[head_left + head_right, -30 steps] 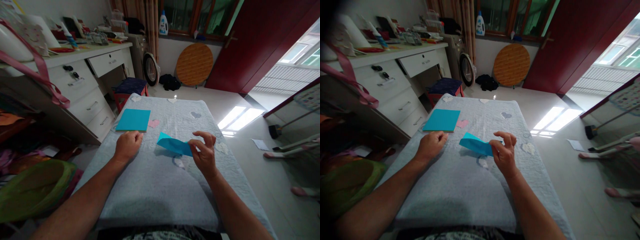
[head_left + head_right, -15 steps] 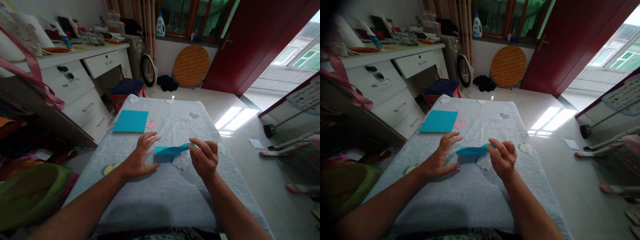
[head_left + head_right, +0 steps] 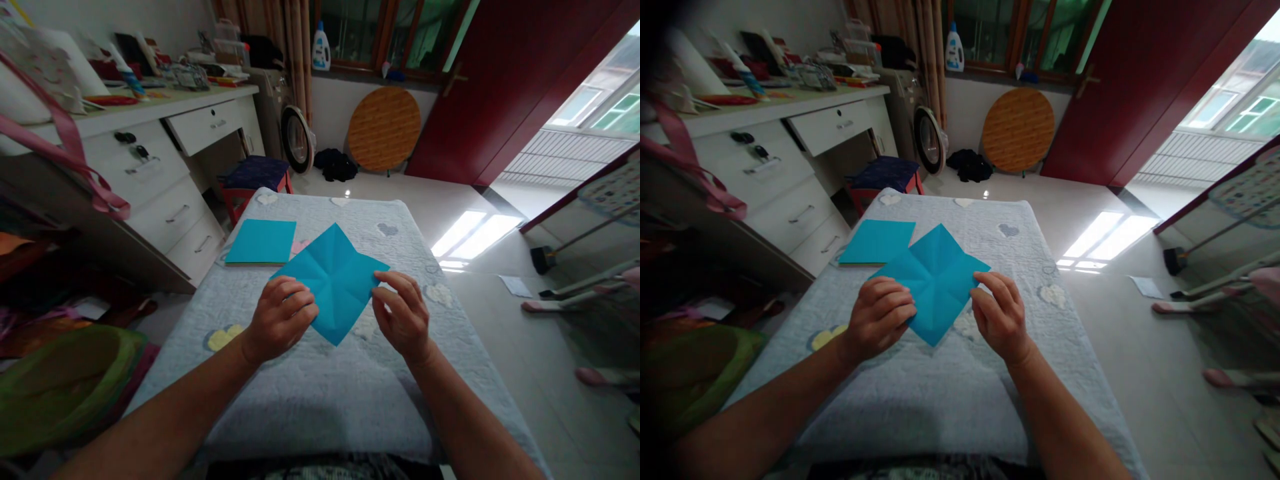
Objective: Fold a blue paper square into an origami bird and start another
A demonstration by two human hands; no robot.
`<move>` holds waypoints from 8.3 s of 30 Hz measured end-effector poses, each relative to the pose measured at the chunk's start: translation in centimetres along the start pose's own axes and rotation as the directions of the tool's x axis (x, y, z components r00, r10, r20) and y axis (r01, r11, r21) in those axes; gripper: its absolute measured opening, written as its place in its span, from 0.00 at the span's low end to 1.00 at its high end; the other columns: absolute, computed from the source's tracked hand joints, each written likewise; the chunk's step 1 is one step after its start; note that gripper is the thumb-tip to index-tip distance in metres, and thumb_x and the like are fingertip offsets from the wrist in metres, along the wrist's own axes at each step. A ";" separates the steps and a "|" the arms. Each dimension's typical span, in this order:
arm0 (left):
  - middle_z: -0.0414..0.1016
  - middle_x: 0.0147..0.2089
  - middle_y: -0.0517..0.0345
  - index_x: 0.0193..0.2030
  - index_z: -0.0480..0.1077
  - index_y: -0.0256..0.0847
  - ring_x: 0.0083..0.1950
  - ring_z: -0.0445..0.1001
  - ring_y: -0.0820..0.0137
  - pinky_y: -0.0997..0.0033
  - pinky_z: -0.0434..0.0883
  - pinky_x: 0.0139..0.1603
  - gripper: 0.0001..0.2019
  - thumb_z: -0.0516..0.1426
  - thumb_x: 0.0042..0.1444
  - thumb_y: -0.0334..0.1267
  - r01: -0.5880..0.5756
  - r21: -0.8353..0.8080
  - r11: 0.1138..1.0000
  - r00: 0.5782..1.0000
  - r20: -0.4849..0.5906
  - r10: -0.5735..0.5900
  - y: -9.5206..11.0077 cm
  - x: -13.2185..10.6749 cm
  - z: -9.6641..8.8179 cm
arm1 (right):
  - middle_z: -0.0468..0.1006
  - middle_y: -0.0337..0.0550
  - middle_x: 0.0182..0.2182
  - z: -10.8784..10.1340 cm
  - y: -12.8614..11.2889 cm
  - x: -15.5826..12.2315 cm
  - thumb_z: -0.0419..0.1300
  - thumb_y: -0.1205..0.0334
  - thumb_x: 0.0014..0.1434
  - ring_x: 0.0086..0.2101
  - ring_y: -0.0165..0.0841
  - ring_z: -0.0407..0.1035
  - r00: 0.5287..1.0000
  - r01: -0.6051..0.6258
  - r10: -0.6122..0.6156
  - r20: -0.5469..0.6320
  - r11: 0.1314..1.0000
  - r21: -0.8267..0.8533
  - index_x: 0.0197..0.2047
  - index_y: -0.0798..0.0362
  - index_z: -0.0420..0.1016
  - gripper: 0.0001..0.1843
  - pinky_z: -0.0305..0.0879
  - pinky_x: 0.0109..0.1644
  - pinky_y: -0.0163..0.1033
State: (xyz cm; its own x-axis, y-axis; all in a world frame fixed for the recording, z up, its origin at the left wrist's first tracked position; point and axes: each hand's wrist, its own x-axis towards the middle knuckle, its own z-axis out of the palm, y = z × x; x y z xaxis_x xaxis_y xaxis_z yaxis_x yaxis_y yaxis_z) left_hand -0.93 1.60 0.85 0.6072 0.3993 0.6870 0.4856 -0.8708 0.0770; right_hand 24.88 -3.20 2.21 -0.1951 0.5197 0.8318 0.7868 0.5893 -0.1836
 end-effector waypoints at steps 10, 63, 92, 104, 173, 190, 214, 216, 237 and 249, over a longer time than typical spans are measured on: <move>0.76 0.43 0.50 0.39 0.71 0.39 0.45 0.74 0.60 0.60 0.73 0.47 0.09 0.56 0.53 0.25 0.114 -0.001 0.993 0.848 0.520 -0.097 0.6 0.5 1.6 | 0.66 0.48 0.63 1.8 2.1 -1.6 0.62 0.69 0.58 0.62 0.50 0.56 0.762 -0.186 0.251 0.597 0.968 -0.169 0.60 0.44 0.72 0.27 0.53 0.64 0.59; 0.69 0.37 0.54 0.28 0.68 0.40 0.43 0.69 0.61 0.59 0.69 0.47 0.10 0.60 0.58 0.39 0.592 0.039 0.805 0.734 0.385 -0.559 0.1 -0.2 3.1 | 0.76 0.44 0.41 3.9 3.6 -1.8 0.62 0.64 0.60 0.46 0.40 0.66 0.647 -0.552 0.478 0.595 0.831 -0.068 0.31 0.49 0.78 0.07 0.56 0.55 0.52; 0.70 0.39 0.51 0.27 0.70 0.41 0.44 0.68 0.59 0.55 0.68 0.48 0.10 0.59 0.59 0.38 0.652 0.118 0.749 0.677 0.353 -0.646 -0.2 -0.2 3.4 | 0.75 0.45 0.38 4.5 3.3 -2.0 0.63 0.63 0.56 0.43 0.42 0.65 0.669 -0.561 0.528 0.523 0.820 -0.112 0.25 0.50 0.72 0.09 0.57 0.51 0.51; 0.70 0.38 0.52 0.26 0.69 0.41 0.44 0.68 0.59 0.55 0.68 0.48 0.10 0.59 0.58 0.38 0.658 0.127 0.742 0.677 0.333 -0.657 -0.2 -0.2 3.5 | 0.75 0.45 0.37 4.8 3.5 -2.3 0.63 0.62 0.57 0.42 0.41 0.66 0.703 -0.540 0.514 0.493 0.835 -0.101 0.24 0.49 0.72 0.10 0.58 0.50 0.51; 0.56 0.74 0.49 0.71 0.58 0.38 0.73 0.54 0.58 0.56 0.57 0.67 0.38 0.45 0.64 0.64 0.068 0.102 0.992 0.758 0.642 -0.118 3.3 -1.3 3.3 | 0.75 0.44 0.42 3.1 4.4 -1.8 0.60 0.63 0.59 0.47 0.41 0.63 0.611 -0.538 0.544 0.575 0.818 -0.202 0.30 0.50 0.75 0.06 0.52 0.55 0.50; 0.53 0.74 0.46 0.70 0.58 0.38 0.74 0.54 0.53 0.53 0.57 0.68 0.39 0.47 0.63 0.65 0.107 0.095 0.990 0.744 0.653 -0.144 3.5 -1.3 3.3 | 0.73 0.47 0.42 1.8 5.3 -1.8 0.55 0.65 0.57 0.47 0.44 0.64 0.684 -0.623 0.641 0.347 0.761 -0.178 0.37 0.49 0.73 0.07 0.56 0.55 0.51; 0.52 0.75 0.53 0.72 0.55 0.41 0.74 0.51 0.54 0.52 0.53 0.69 0.38 0.44 0.64 0.64 0.108 0.080 0.991 0.751 0.646 -0.134 3.5 -1.8 3.4 | 0.73 0.46 0.41 3.5 2.9 -1.7 0.56 0.63 0.61 0.44 0.40 0.65 0.644 -0.564 0.523 0.559 0.818 -0.115 0.32 0.50 0.73 0.06 0.58 0.53 0.48; 0.52 0.75 0.54 0.72 0.55 0.43 0.74 0.51 0.54 0.52 0.54 0.68 0.37 0.44 0.64 0.64 0.110 0.084 0.990 0.748 0.649 -0.138 3.5 -1.7 3.3 | 0.73 0.46 0.41 3.6 2.9 -1.7 0.56 0.63 0.61 0.44 0.40 0.64 0.641 -0.566 0.535 0.550 0.814 -0.132 0.32 0.50 0.73 0.07 0.57 0.52 0.48; 0.56 0.74 0.57 0.71 0.57 0.50 0.68 0.56 0.47 0.47 0.59 0.60 0.35 0.49 0.62 0.64 0.177 0.124 0.976 0.756 0.619 -0.216 3.7 -0.5 3.3 | 0.72 0.47 0.45 3.2 2.9 -1.8 0.57 0.65 0.56 0.45 0.44 0.62 0.596 -0.546 0.647 0.476 0.761 -0.350 0.31 0.50 0.72 0.04 0.55 0.47 0.48; 0.56 0.74 0.58 0.70 0.59 0.50 0.68 0.56 0.46 0.46 0.60 0.60 0.34 0.50 0.62 0.63 0.188 0.109 0.976 0.759 0.614 -0.214 3.7 -0.5 3.3 | 0.73 0.45 0.39 2.0 4.7 -2.0 0.52 0.71 0.50 0.45 0.42 0.65 0.734 -0.659 0.655 0.182 0.751 -0.046 0.38 0.50 0.72 0.13 0.61 0.50 0.48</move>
State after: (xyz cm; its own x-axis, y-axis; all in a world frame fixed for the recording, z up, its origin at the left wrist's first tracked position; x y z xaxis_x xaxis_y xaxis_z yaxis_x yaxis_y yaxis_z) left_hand 2.68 -0.90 -1.61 0.7433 0.6662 0.0610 0.6564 -0.7439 0.1253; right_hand 27.78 -0.24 -1.41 0.2655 0.8794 0.3951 0.7465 0.0718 -0.6615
